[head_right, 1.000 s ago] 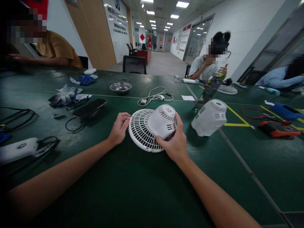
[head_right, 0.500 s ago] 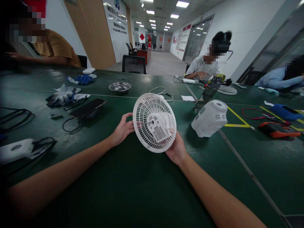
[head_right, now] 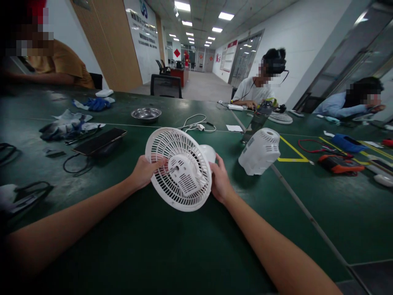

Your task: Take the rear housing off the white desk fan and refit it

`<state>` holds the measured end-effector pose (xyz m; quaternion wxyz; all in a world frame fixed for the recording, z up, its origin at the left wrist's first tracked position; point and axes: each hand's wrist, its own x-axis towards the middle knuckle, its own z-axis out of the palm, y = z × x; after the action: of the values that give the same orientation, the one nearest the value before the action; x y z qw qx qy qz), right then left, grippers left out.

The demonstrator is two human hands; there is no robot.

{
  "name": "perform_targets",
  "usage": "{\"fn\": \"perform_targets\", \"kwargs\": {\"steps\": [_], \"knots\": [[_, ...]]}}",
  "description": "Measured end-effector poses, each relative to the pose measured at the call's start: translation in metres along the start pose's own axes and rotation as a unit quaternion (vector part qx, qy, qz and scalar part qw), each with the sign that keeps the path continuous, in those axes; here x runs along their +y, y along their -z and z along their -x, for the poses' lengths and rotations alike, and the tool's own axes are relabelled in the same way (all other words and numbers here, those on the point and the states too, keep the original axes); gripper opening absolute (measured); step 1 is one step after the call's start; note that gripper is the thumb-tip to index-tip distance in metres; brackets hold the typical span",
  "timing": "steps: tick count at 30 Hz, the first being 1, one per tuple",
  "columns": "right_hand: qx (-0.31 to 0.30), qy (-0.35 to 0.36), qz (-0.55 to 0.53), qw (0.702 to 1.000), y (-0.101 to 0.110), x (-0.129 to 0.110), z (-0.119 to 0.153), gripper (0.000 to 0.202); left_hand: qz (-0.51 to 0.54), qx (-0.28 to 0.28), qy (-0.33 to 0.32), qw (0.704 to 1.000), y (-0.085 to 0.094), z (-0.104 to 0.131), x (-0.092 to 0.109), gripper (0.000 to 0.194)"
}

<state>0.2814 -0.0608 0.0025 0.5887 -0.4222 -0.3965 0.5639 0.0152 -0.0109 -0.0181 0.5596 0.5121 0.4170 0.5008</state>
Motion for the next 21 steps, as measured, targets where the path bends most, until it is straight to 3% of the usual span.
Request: {"fn": "perform_targets", "kwargs": {"steps": [2,3,5,7,10,14,18,19,21], "knots": [[0.092,0.086,0.117,0.985,0.019,-0.009,-0.011,0.071,-0.028,0.004,-0.018,0.999,0.003,0.000,0.001,0.022],[0.125,0.139,0.206,0.961,0.030,-0.015,-0.016,0.073,-0.041,0.005,-0.023,0.999,0.005,0.000,0.001,0.022],[0.157,0.234,0.406,0.869,0.055,-0.025,-0.022,0.078,-0.056,0.016,-0.022,0.998,0.009,-0.001,0.002,0.022],[0.160,0.280,0.542,0.776,0.075,-0.029,-0.025,0.074,-0.058,0.045,-0.013,0.997,0.014,-0.003,0.002,0.023],[0.134,0.284,0.646,0.695,0.091,-0.025,-0.027,0.068,-0.055,0.091,0.011,0.994,0.021,-0.008,0.002,0.025],[0.149,0.353,0.674,0.631,0.093,-0.032,-0.026,0.061,-0.048,0.111,0.028,0.992,0.024,-0.011,0.004,0.023],[0.267,0.439,0.627,0.586,0.107,-0.063,-0.022,0.067,-0.037,0.113,0.032,0.992,0.023,-0.011,0.006,0.015],[0.300,0.434,0.611,0.590,0.114,-0.069,-0.022,0.074,-0.038,0.113,0.037,0.992,0.022,-0.011,0.006,0.014],[0.349,0.382,0.567,0.641,0.129,-0.075,-0.025,0.086,-0.038,0.111,0.048,0.992,0.022,-0.012,0.006,0.016]]}}
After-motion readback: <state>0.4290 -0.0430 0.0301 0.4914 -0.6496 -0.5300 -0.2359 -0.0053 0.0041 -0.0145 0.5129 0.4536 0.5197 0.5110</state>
